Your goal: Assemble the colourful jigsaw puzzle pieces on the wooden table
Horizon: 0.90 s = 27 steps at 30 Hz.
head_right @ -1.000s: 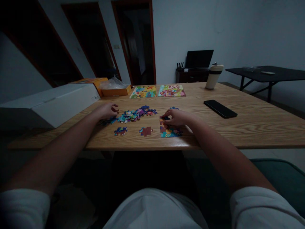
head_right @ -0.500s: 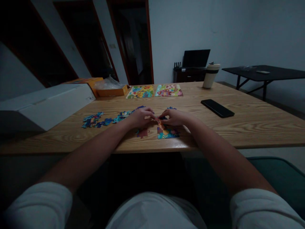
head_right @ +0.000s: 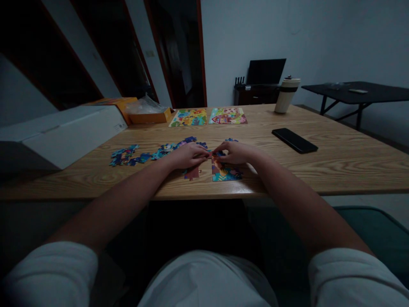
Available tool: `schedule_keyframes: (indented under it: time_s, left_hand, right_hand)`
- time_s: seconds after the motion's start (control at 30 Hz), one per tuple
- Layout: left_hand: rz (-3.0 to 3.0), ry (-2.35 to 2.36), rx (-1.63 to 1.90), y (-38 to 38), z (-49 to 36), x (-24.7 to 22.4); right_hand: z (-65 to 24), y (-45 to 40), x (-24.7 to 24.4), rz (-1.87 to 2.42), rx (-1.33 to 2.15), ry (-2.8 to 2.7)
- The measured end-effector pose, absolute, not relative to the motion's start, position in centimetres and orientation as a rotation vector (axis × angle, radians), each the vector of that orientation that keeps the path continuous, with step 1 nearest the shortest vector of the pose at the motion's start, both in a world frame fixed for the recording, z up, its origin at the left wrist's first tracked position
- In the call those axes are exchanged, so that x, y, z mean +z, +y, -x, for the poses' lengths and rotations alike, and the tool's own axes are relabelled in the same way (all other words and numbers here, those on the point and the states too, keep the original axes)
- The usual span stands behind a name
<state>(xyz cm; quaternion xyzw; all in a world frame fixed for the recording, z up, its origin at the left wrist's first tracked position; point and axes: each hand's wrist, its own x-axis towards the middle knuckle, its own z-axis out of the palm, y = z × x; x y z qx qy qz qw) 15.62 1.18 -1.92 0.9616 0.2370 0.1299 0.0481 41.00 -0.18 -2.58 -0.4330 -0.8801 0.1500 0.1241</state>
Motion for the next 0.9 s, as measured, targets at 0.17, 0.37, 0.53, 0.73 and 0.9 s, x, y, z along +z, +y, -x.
schedule_keyframes:
  time_s: [0.17,0.37,0.53,0.73,0.9]
  left_hand:
    - [-2.992,0.670,0.363,1.53,-15.34,-1.92]
    - [-3.100,0.673,0.323,1.36,-15.23,-1.99]
    - [-3.103,0.709,0.331,1.02,-15.53,-2.17]
    - [-3.054,0.703,0.374,0.83,-15.72,-2.31]
    - [-3.015,0.631,0.401,0.70,-15.85,-2.25]
  right_hand:
    - [-40.83,-0.34,-2.55,1.223,0.378,-2.624]
    - [-40.22,-0.79,-2.46,1.168,0.146,-2.673]
    - [-40.08,-0.79,-2.41,1.180,0.121,-2.685]
    - [-40.18,-0.80,-2.44,1.219,0.156,-2.660]
    - [-40.13,-1.02,-2.12,1.214,0.209,-2.671]
